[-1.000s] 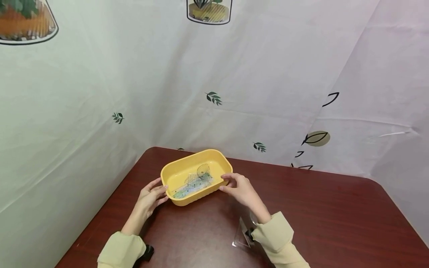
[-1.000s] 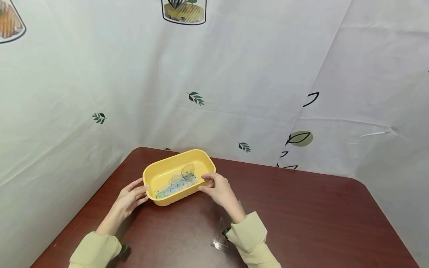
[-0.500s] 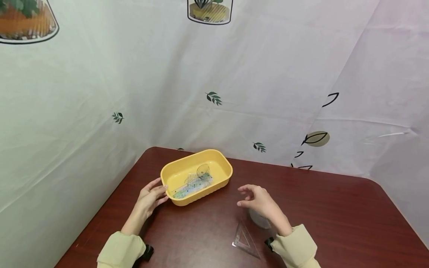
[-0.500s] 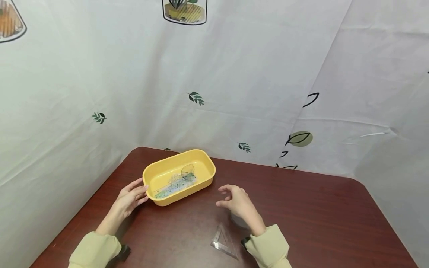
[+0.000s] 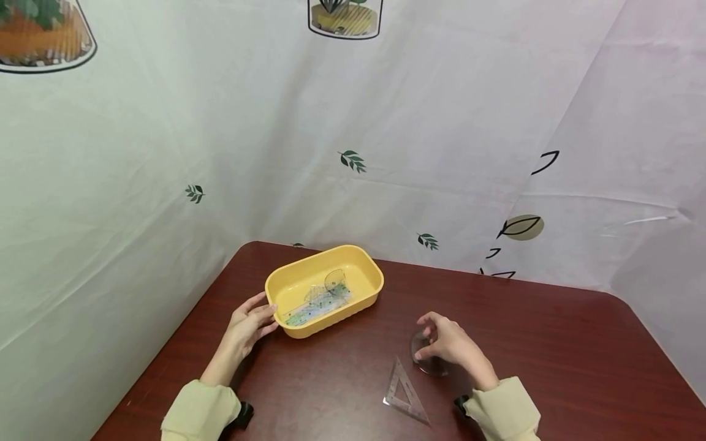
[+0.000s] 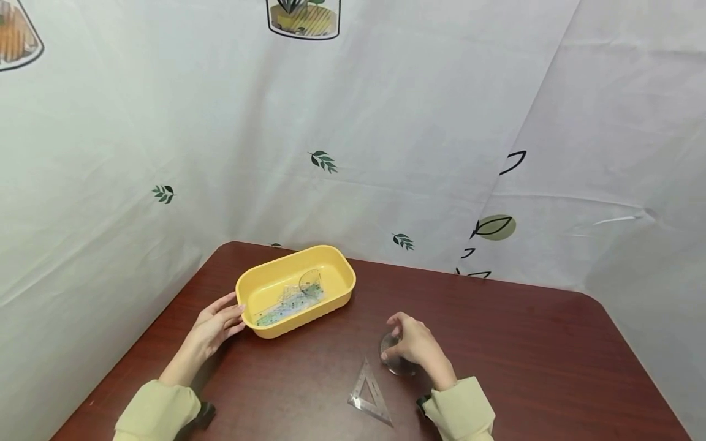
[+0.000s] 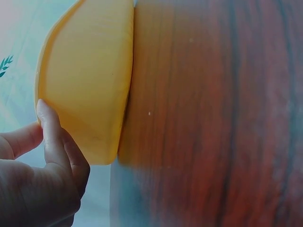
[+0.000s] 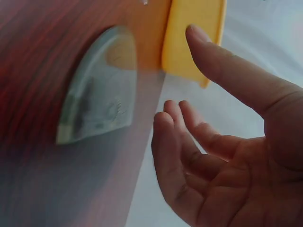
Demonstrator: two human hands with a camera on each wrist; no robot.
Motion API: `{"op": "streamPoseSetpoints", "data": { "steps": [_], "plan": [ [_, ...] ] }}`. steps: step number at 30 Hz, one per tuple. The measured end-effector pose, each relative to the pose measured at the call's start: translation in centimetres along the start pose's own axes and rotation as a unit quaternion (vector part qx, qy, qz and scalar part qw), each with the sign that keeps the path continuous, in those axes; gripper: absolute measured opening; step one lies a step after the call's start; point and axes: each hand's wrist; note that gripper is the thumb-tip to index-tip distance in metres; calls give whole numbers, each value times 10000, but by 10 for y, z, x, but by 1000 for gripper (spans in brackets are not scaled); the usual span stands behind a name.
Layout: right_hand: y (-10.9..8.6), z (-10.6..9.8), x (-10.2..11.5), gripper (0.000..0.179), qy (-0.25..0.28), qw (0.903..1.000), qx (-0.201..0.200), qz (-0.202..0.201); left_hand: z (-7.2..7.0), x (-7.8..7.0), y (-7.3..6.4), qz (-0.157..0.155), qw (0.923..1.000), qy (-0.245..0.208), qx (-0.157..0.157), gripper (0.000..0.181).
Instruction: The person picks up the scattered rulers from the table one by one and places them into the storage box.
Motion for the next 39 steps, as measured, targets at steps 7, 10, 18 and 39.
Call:
{"op": "streamPoseSetpoints", "data": {
  "steps": [7,10,18,39],
  "plan": [
    [2,-1,-10,62,-557,9975,182,407,1,1,1,-11,10000,-24,-18,68],
    [4,1,-15,65,-645,9966,228,452,1,1,1,-2,10000,-33,-31,68],
    [5,1,-20,69,-648,9975,217,181,1,1,1,9,10000,-41,-42,68],
    [4,6,-25,63,-374,9982,-135,455,0,1,-1,-55,10000,-66,-42,69]
  ]
}}
Point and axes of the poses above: each hand's wrist, its own y-axis towards the middle knuckle, its own z-axis out of the palm, x = y × z, and after that the axes turned 4 degrees about -x, right-handed
